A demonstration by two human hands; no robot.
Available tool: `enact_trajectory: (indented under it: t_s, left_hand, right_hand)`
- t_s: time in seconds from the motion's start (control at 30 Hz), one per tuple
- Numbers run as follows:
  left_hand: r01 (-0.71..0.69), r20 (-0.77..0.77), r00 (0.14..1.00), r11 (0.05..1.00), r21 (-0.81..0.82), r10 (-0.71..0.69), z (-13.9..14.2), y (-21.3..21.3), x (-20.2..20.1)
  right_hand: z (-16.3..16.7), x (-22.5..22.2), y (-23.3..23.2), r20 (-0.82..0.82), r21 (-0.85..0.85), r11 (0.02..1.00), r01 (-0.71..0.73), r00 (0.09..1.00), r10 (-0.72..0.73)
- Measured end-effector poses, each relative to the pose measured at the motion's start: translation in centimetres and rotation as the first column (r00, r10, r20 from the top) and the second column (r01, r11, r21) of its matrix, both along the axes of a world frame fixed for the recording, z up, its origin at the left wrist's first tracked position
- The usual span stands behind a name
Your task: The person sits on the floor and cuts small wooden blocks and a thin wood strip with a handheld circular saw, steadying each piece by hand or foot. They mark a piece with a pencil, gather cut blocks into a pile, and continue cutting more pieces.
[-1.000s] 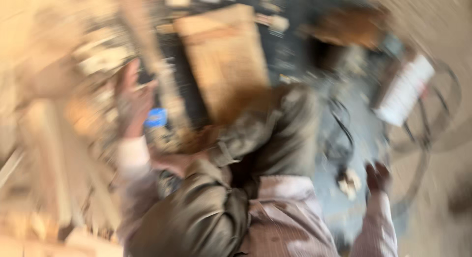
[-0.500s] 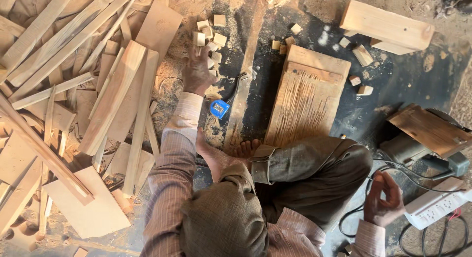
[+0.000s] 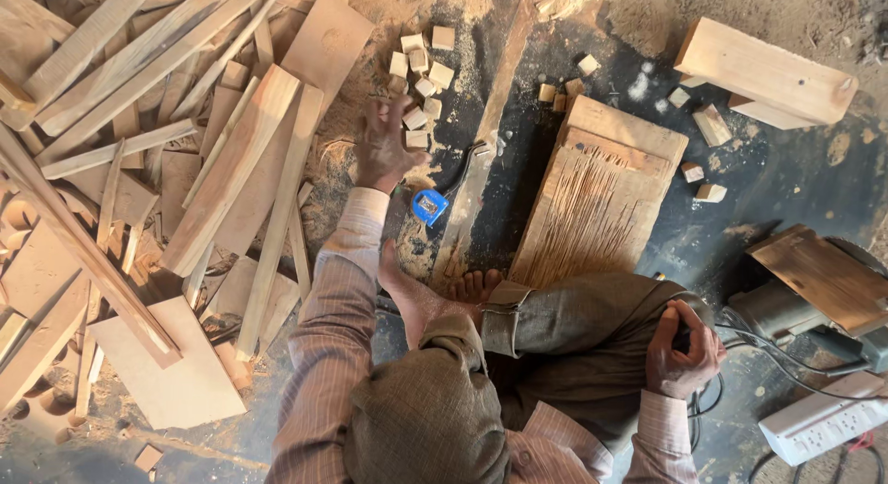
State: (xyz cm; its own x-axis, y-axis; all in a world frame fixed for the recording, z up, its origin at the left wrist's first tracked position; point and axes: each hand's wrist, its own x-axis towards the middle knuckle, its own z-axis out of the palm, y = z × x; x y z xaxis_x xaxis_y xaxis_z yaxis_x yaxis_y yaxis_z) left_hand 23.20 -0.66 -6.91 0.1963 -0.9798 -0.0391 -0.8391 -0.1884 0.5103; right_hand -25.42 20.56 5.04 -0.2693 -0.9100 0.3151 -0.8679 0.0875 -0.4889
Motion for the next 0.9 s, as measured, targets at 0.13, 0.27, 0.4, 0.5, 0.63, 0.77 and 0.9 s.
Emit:
enact_trajectory:
  t_s: [0.13, 0.27, 0.4, 0.5, 0.63, 0.77, 0.9]
  left_hand:
    - [-0.071, 0.088, 0.994, 0.992, 0.105, 0.062, 1.0, -1.0, -2.8]
    - [-0.076, 0.106, 0.991, 0.997, -0.015, 0.077, 1.7, -2.3, -5.3]
    - [-0.064, 0.368, 0.926, 0.996, -0.064, 0.083, 1.4, -1.8, -7.1]
    - [-0.058, 0.506, 0.848, 0.977, -0.205, 0.157, 0.4, -1.6, -7.8]
    - [0.036, 0.459, 0.884, 0.967, -0.254, 0.088, -1.2, -2.0, -6.8]
    - [0.054, 0.223, 0.975, 0.959, -0.277, 0.010, -0.9, -1.9, -6.0]
    - [0.089, -0.434, 0.874, 0.952, -0.294, -0.216, 3.0, 1.1, -10.0]
  right_hand:
    - [-0.2, -0.1, 0.0, -0.017, -0.036, 0.999, -0.033, 0.999, 0.033]
    - [-0.3, -0.1, -0.1, 0.006, -0.021, 1.000, -0.007, 1.000, 0.007]
    - [-0.6, 0.1, -0.2, -0.047, -0.027, 0.999, -0.023, 0.999, 0.022]
    - [-0.6, 0.2, -0.3, -0.077, -0.018, 1.000, -0.025, 0.997, 0.023]
    - [0.0, 0.9, -0.7, -0.082, -0.018, 0.999, -0.032, 0.996, 0.030]
    - [1.7, 2.9, -1.7, 0.280, 0.023, 1.000, -0.009, 0.960, 0.002]
    - [2.7, 6.9, -5.5, 0.983, 0.180, 0.969, -0.172, 0.077, -0.169]
